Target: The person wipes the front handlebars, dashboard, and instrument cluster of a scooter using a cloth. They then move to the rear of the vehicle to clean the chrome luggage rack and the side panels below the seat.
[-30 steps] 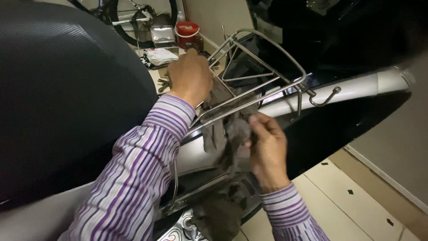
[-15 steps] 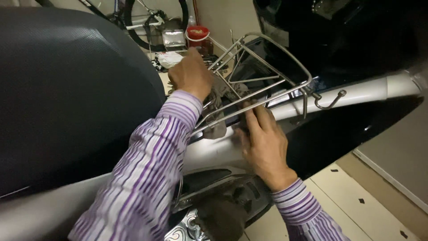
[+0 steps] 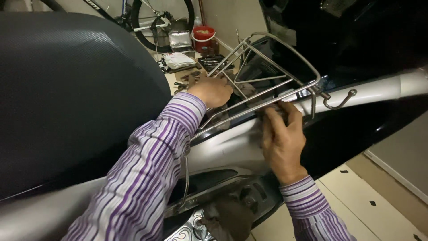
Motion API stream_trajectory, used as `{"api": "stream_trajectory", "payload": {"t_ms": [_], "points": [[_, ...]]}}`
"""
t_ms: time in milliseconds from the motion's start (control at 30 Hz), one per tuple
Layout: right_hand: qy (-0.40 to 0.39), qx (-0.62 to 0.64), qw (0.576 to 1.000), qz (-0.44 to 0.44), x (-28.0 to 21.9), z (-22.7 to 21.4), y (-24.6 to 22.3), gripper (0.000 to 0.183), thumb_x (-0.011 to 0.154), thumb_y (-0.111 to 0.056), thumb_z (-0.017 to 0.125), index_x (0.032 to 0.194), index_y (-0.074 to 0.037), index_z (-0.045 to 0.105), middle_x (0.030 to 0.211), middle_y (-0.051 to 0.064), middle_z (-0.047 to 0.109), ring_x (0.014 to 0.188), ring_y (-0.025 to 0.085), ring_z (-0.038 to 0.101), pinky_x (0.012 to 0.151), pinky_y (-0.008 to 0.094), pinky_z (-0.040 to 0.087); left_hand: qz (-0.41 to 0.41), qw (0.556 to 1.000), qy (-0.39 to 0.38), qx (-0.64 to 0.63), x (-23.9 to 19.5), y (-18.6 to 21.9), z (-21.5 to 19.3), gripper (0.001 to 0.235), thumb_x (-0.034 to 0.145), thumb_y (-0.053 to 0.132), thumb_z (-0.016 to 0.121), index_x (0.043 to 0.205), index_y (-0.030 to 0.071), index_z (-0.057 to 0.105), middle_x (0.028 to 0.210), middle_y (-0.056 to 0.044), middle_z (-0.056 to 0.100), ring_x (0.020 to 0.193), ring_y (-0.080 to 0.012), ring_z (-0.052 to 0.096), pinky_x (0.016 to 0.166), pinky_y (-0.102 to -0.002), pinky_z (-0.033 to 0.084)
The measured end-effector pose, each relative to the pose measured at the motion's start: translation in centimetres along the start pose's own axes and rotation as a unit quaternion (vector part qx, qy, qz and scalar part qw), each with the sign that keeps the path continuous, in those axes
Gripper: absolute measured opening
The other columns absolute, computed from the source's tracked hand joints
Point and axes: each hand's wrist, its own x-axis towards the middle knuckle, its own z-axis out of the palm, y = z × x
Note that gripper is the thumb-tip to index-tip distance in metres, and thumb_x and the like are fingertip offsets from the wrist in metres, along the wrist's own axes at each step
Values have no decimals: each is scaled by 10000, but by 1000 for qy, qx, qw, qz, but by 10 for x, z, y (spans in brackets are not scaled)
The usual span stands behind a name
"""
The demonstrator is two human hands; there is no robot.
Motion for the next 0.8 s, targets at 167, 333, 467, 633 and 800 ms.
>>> {"api": "stream_trajectory", "payload": {"t_ms": [167, 333, 467, 633, 800], "points": [[-42, -73, 996, -8, -4, -11, 14, 218, 986, -163, 669, 1154, -276, 750, 1121, 32, 585, 887, 292, 726, 681, 409, 588, -110, 991, 5, 71, -18, 27, -21, 407, 902, 340, 451, 1063, 143, 769, 963, -96, 765, 1012, -378, 710, 977, -542, 407], [-45, -110, 993, -18, -17, -20, 20, 281, 933, -185, 692, 1169, -324, 760, 1018, -17, 587, 766, 263, 710, 620, 399, 575, -141, 985, 93, 29, -23, 15, -15, 385, 766, 446, 560, 942, 211, 810, 831, -86, 772, 908, -372, 751, 694, -575, 572], [-40, -97, 992, -74, -19, -20, 23, 296, 972, -206, 645, 1232, -306, 745, 958, 17, 613, 721, 276, 697, 627, 393, 555, -146, 963, 204, 99, -17, 16, -17, 224, 720, 396, 689, 875, 235, 703, 805, -59, 732, 900, -343, 728, 731, -509, 516], [-30, -75, 991, -104, -4, -17, 19, 287, 964, -208, 637, 1206, -320, 746, 913, -13, 606, 660, 257, 671, 581, 379, 535, -18, 901, 378, 210, -7, 12, -20, 219, 637, 305, 786, 783, 189, 670, 767, -110, 640, 849, -365, 648, 705, -509, 458], [-84, -36, 994, -62, 1, -23, 19, 280, 944, -256, 674, 1210, -308, 745, 968, 23, 631, 620, 320, 683, 553, 442, 548, -53, 987, 6, 152, 24, 6, -14, 439, 866, 446, 587, 1120, 139, 770, 1170, -151, 641, 1257, -392, 537, 1043, -574, 431]]}}
